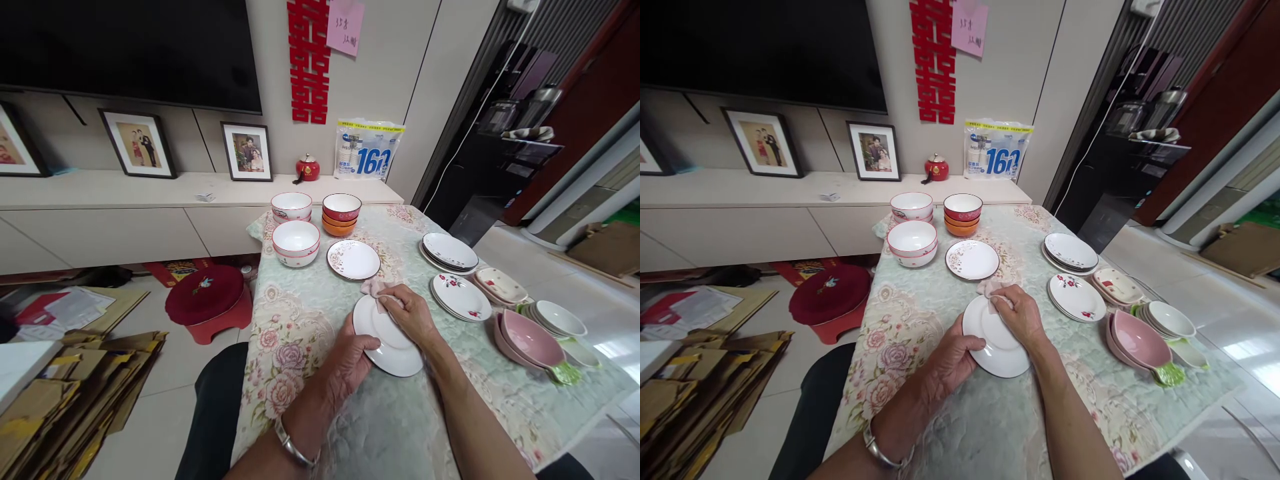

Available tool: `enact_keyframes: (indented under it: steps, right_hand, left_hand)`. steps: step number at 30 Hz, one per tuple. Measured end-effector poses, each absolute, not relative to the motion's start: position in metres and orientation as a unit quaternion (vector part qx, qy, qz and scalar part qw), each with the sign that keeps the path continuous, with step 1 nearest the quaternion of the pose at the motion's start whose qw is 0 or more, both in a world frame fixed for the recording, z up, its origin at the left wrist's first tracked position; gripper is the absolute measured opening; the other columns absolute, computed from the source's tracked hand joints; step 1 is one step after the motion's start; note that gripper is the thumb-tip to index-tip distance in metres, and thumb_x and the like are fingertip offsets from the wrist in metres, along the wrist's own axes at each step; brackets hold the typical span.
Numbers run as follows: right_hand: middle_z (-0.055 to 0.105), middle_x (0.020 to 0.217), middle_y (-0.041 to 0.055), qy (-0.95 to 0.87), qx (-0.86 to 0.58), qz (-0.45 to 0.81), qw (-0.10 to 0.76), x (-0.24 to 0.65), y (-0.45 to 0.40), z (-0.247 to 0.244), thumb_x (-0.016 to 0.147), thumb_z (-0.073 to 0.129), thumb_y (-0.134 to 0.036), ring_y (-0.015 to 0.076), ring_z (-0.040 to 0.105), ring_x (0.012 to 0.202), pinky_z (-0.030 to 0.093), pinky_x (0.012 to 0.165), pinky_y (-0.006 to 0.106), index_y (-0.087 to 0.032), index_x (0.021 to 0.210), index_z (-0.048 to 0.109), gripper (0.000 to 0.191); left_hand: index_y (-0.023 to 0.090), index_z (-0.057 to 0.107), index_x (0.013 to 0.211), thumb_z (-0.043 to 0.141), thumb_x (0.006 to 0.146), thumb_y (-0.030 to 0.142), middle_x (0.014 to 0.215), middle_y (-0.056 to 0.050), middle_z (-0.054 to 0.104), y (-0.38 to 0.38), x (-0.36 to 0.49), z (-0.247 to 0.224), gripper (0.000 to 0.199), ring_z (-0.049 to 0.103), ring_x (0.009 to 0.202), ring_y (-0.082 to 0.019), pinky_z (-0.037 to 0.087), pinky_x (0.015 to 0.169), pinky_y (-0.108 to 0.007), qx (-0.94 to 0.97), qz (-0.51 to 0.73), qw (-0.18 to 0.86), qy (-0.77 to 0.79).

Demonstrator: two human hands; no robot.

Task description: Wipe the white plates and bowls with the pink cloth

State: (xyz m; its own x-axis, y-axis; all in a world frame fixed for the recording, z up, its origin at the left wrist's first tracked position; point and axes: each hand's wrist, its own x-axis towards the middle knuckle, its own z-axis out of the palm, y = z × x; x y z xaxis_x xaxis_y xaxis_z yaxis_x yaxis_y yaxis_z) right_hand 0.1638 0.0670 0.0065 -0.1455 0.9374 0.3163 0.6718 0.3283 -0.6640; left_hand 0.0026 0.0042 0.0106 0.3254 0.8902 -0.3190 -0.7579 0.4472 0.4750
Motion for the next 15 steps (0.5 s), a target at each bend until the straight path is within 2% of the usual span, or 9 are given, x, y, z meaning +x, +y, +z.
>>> enact_keyframes:
  steps: [15]
  right_hand:
    - [0.070, 0.095, 0.0056, -0.732, -0.544, 0.192, 0.361, 0.1633, 0.0678, 0.0048, 0.086, 0.055, -0.036, 0.0213, 0.063, 0.093, 0.045, 0.085, 0.035, -0.022, 0.094, 0.073, 0.023]
  left_hand:
    - [0.018, 0.054, 0.121, 0.058, 0.044, -0.004, 0.112, -0.010, 0.068, 0.0054, 0.0037, 0.0092, 0.080, 0.059, 0.107, -0.029, 0.047, 0.087, -0.037, 0.123, 0.511, 0.801, 0.287]
